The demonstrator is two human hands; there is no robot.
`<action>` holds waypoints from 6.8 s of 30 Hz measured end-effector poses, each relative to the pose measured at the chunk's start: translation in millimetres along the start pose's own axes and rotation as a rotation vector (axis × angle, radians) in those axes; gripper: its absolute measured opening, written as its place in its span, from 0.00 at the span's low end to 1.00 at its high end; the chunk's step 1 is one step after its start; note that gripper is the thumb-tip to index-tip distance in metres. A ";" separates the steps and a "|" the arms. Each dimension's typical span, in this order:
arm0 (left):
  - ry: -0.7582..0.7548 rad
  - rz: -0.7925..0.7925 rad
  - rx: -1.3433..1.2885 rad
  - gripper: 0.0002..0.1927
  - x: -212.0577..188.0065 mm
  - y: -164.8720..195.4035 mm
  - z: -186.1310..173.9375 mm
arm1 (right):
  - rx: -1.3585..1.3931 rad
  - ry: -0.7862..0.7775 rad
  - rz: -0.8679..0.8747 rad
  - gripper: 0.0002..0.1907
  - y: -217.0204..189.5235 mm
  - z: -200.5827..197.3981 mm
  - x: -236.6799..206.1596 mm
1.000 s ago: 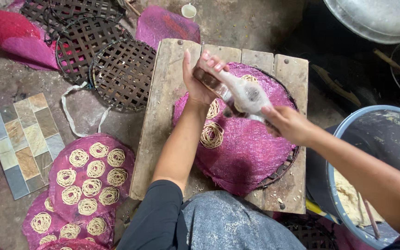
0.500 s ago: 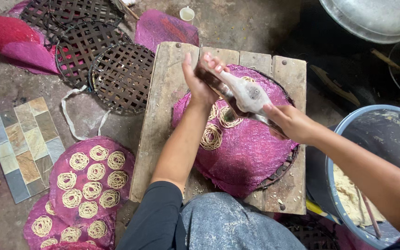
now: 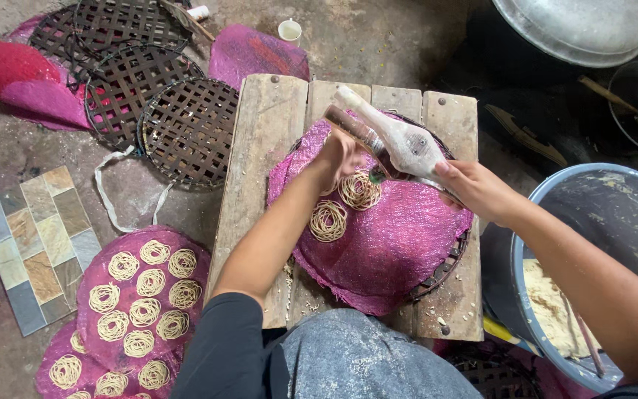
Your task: The person uses a manual noodle press to extrude dough into spiral shapes onto a pink cloth placed on a woven tray. They repeatedly scoop dough from a basin, load it into the press, and squeeze out noodles, then move the completed tray aside and replace it with a new one.
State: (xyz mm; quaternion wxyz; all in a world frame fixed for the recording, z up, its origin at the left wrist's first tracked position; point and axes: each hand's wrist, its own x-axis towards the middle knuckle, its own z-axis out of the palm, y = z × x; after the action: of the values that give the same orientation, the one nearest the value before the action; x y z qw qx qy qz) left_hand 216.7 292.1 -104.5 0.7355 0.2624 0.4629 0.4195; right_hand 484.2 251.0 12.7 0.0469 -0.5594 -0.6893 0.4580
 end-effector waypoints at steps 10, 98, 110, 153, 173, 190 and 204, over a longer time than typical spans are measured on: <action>-0.006 0.049 0.461 0.32 -34.5 -23.7 -2.6 | 0.091 0.104 -0.078 0.33 23.5 16.3 -0.8; 0.828 0.416 1.368 0.25 -195.1 -137.2 -37.7 | 1.130 0.837 -0.692 0.47 273.6 177.4 -59.3; 0.795 0.423 1.359 0.10 -102.7 -71.0 -73.3 | 1.096 0.970 -0.657 0.49 239.8 167.5 -52.7; -0.029 1.294 1.778 0.08 -180.1 -205.4 119.4 | 1.283 0.956 -0.588 0.54 271.7 195.0 -112.0; -0.037 1.086 1.467 0.15 -182.4 -174.8 104.1 | 1.203 0.932 -0.600 0.50 274.7 190.2 -101.6; 0.190 1.119 1.384 0.31 -255.1 -79.2 62.4 | 0.748 0.035 -0.712 0.31 166.9 128.7 -127.3; -1.116 0.657 1.199 0.15 -256.4 -31.1 140.9 | -0.186 -0.192 -0.839 0.34 34.9 36.0 -227.0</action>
State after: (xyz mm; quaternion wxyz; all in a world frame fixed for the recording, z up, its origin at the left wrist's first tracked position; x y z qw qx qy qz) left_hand 299.0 56.1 50.7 0.4351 0.8905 0.0795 0.1069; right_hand 572.7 43.8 69.6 0.1140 -0.1878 -0.8962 0.3855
